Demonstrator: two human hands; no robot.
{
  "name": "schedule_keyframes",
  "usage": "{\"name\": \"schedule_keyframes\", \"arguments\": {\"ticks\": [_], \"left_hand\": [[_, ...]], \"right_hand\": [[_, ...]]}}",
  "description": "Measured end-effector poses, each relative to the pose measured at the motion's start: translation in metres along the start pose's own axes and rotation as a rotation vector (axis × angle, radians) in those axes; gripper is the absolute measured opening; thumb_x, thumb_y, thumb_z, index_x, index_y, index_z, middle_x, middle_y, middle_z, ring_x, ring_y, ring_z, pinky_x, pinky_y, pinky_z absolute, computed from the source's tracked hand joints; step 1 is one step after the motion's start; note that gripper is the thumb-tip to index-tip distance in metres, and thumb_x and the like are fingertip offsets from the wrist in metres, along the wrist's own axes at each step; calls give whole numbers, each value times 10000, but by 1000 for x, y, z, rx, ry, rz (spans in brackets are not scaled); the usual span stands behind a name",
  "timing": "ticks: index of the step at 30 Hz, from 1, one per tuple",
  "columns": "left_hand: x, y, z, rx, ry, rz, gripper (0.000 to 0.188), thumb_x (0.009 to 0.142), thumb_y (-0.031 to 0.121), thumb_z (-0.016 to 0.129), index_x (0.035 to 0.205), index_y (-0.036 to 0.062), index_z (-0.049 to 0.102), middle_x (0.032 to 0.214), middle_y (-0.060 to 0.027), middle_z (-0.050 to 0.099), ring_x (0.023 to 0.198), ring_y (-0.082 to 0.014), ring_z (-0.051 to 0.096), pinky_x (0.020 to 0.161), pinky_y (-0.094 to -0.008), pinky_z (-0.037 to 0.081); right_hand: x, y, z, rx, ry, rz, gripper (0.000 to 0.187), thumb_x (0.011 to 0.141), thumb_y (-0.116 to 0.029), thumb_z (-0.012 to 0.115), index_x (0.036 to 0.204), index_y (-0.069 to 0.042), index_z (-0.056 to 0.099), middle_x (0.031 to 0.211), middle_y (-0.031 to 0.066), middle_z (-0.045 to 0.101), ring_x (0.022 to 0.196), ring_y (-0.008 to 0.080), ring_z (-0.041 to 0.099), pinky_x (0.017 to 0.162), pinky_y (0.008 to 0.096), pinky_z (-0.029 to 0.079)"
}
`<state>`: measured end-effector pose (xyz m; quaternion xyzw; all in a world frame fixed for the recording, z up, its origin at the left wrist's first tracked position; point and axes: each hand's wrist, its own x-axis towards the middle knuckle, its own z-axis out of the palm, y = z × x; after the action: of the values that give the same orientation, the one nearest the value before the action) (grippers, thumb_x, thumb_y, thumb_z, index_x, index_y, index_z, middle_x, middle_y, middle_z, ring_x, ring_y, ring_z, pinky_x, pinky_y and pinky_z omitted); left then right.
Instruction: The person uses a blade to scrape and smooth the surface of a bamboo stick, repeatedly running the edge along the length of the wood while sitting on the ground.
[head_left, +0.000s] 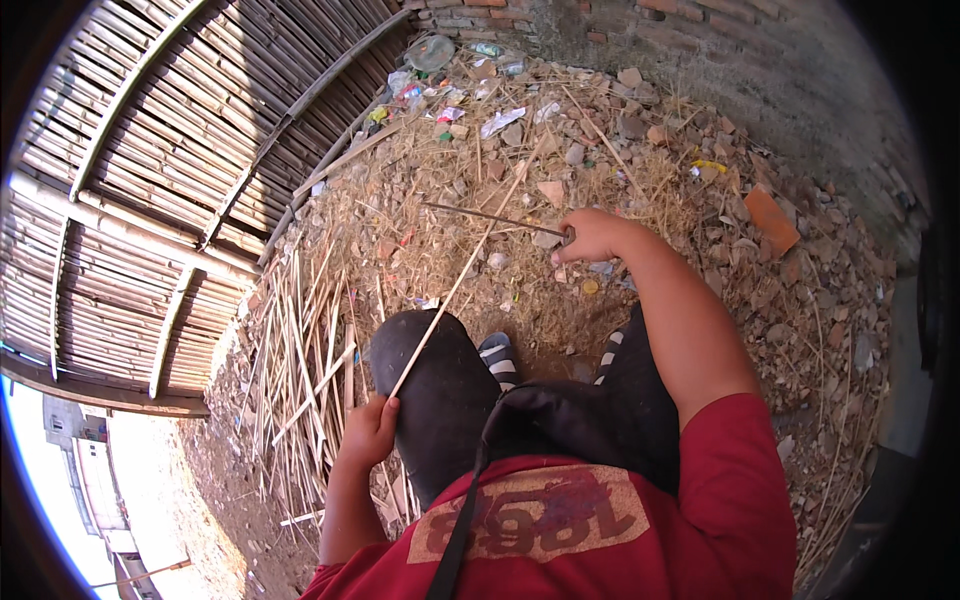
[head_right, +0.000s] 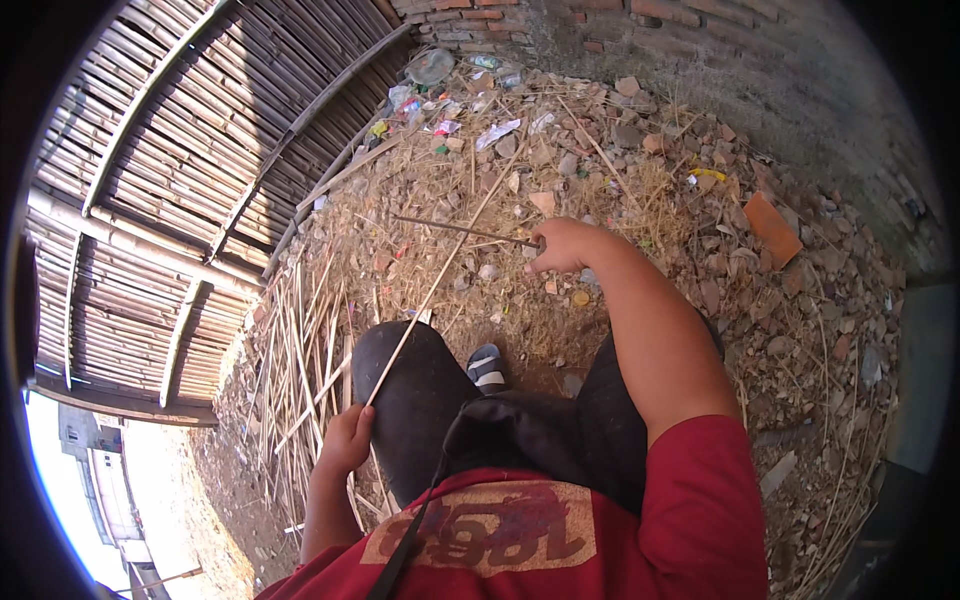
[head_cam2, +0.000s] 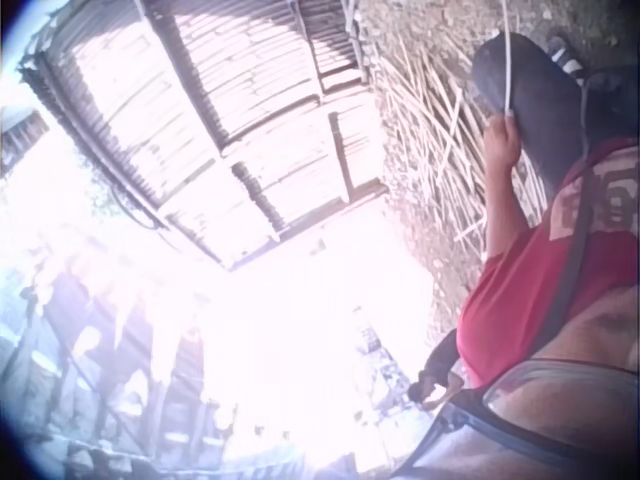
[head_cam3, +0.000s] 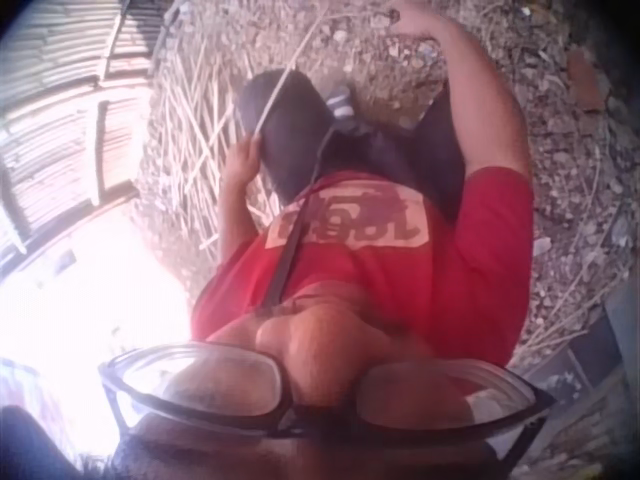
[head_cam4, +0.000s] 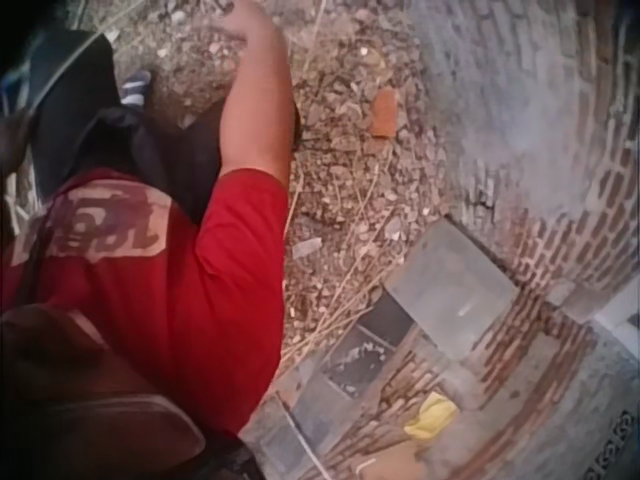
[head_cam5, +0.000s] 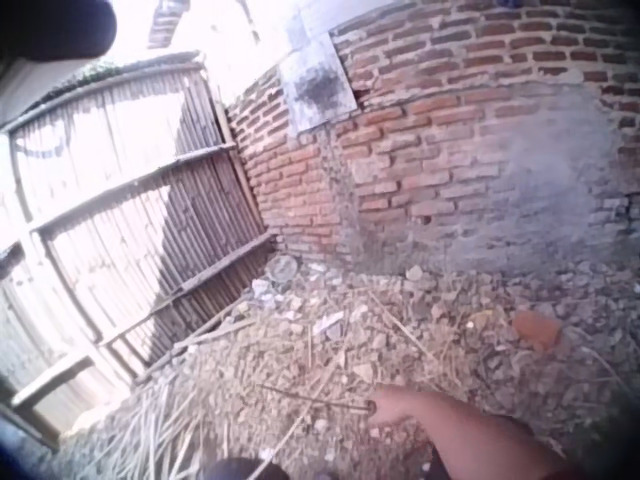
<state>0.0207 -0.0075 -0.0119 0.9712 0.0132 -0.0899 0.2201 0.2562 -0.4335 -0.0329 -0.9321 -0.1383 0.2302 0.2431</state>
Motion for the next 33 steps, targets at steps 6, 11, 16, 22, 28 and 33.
{"name": "schedule_keyframes", "arguments": {"ticks": [6,11,16,22,28,33], "left_hand": [[2,6,-3,10,-5,33,403,1029,335,516,851,-17,598,727,-270,620,736,-478,625,661,-514,471],[-22,-1,-17,-93,-134,-57,428,1044,334,508,824,-26,576,686,-217,580,649,-351,567,643,-448,453],[-24,-2,-6,-120,-151,-44,435,1039,345,514,833,-30,593,713,-247,602,693,-425,611,660,-468,466],[-23,-1,-9,-89,-157,-45,427,1040,337,491,833,-20,600,732,-271,613,744,-478,618,662,-515,461],[-24,-8,2,18,-72,55,381,1034,313,498,837,-2,582,727,-273,613,730,-504,606,644,-544,457],[-23,-1,-3,6,-81,8,364,1031,306,507,850,-2,581,736,-277,620,747,-503,611,656,-553,458]], "right_hand": [[-2,7,1,-18,49,23,617,784,-440,780,1235,-32,677,1130,178,703,1058,328,672,908,417,527],[-16,-30,4,-116,-24,-220,505,775,-433,783,1111,-62,720,1013,173,716,955,347,684,833,449,539],[-11,-12,2,-45,-61,-148,474,773,-438,786,1060,-65,727,969,166,722,929,339,694,812,449,541],[-5,-27,21,-91,-26,-173,453,770,-432,786,988,-40,726,920,166,722,899,339,698,788,454,536],[2,-26,26,-69,-86,-251,513,765,-450,782,1051,-29,718,937,174,719,880,336,702,790,455,536],[21,6,29,109,-27,20,570,756,-451,781,1138,-36,702,952,181,719,905,333,702,812,450,540]]}}
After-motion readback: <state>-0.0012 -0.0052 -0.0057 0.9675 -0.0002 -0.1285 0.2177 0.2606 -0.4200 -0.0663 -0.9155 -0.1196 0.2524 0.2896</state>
